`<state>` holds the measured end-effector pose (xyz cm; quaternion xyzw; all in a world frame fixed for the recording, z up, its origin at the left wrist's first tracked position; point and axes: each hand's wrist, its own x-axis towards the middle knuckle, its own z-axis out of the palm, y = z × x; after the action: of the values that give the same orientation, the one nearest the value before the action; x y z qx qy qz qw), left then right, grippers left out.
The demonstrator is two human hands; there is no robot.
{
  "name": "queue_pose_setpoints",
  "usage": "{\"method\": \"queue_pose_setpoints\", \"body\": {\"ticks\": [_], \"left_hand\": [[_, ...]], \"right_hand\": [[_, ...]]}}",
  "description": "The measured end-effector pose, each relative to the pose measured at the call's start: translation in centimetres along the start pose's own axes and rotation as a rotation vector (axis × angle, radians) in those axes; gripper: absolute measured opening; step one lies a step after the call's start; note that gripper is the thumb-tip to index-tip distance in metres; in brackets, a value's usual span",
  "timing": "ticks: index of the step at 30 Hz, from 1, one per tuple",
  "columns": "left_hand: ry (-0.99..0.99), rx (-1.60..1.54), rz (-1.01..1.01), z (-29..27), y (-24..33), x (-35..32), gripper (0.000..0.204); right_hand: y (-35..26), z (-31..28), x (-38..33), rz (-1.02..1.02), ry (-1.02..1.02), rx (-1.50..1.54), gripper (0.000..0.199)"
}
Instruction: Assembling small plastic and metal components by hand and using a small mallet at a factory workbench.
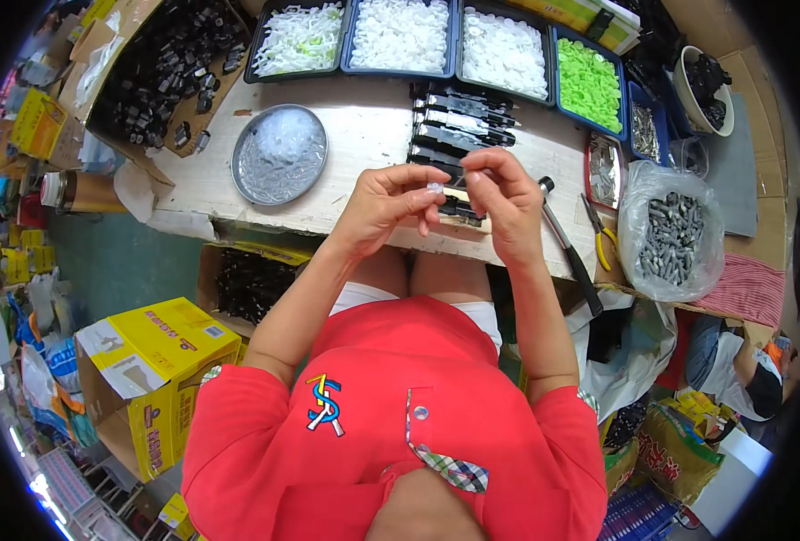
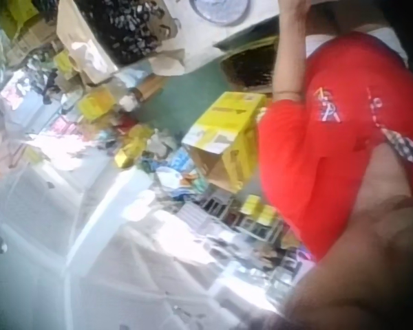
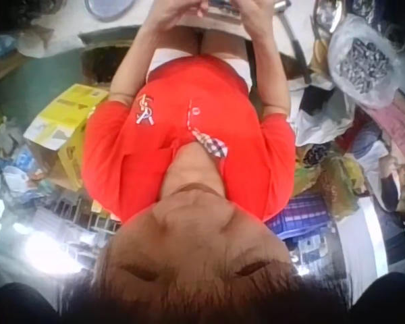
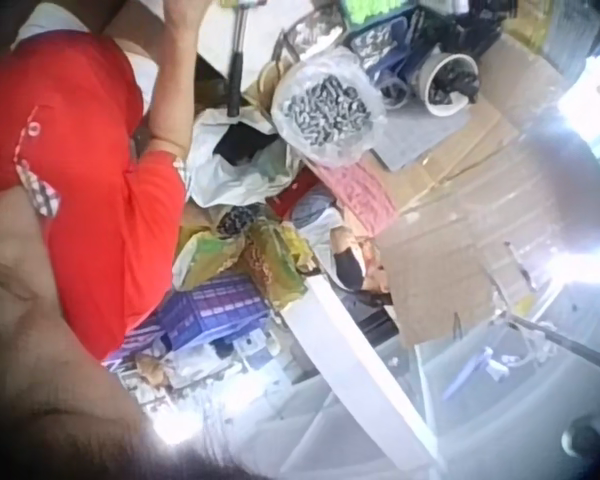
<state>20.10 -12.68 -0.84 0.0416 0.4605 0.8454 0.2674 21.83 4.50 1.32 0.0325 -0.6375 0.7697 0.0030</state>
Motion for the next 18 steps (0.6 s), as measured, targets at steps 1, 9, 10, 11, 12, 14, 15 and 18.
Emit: {"method": "queue_pose_setpoints", "body": {"ticks": [1, 9, 10, 11, 12, 14, 15, 18], "left_hand": [[-0.046, 0.022, 0.007, -0.5, -0.1, -0.1, 0.023], [-0.055, 0.096, -0.007, -0.5, 0.2, -1.0, 0.022], [-0.07, 0.122, 0.001, -0.5, 0.2, -1.1, 0.022], [-0.07, 0.121, 0.001, -0.4, 0.2, -1.1, 0.022], [-0.073, 0.143, 0.011, -0.3, 0.2, -1.1, 0.021], [-0.076, 0.166, 0.021, -0.3, 0.2, -1.2, 0.021], [-0.077, 0.167, 0.026, -0.3, 0.2, -1.2, 0.021], [-0.07, 0.151, 0.032, -0.2, 0.1, -1.3, 0.021]], "right_hand": [[-0.1, 0.5, 0.0, 0.0, -0.006, -0.03, 0.01], [0.5, 1.5, -0.4, -0.052, -0.074, -0.08, 0.009], [0.5, 1.6, -0.5, -0.073, -0.059, -0.1, 0.008], [0.5, 1.7, -0.5, -0.095, -0.044, -0.119, 0.008], [0.5, 1.7, -0.5, -0.094, -0.045, -0.12, 0.008], [0.4, 1.8, -0.6, -0.133, -0.038, -0.172, 0.008], [0.3, 1.8, -0.6, -0.133, -0.038, -0.172, 0.008], [0.3, 1.8, -0.5, -0.123, -0.034, -0.174, 0.008]]}}
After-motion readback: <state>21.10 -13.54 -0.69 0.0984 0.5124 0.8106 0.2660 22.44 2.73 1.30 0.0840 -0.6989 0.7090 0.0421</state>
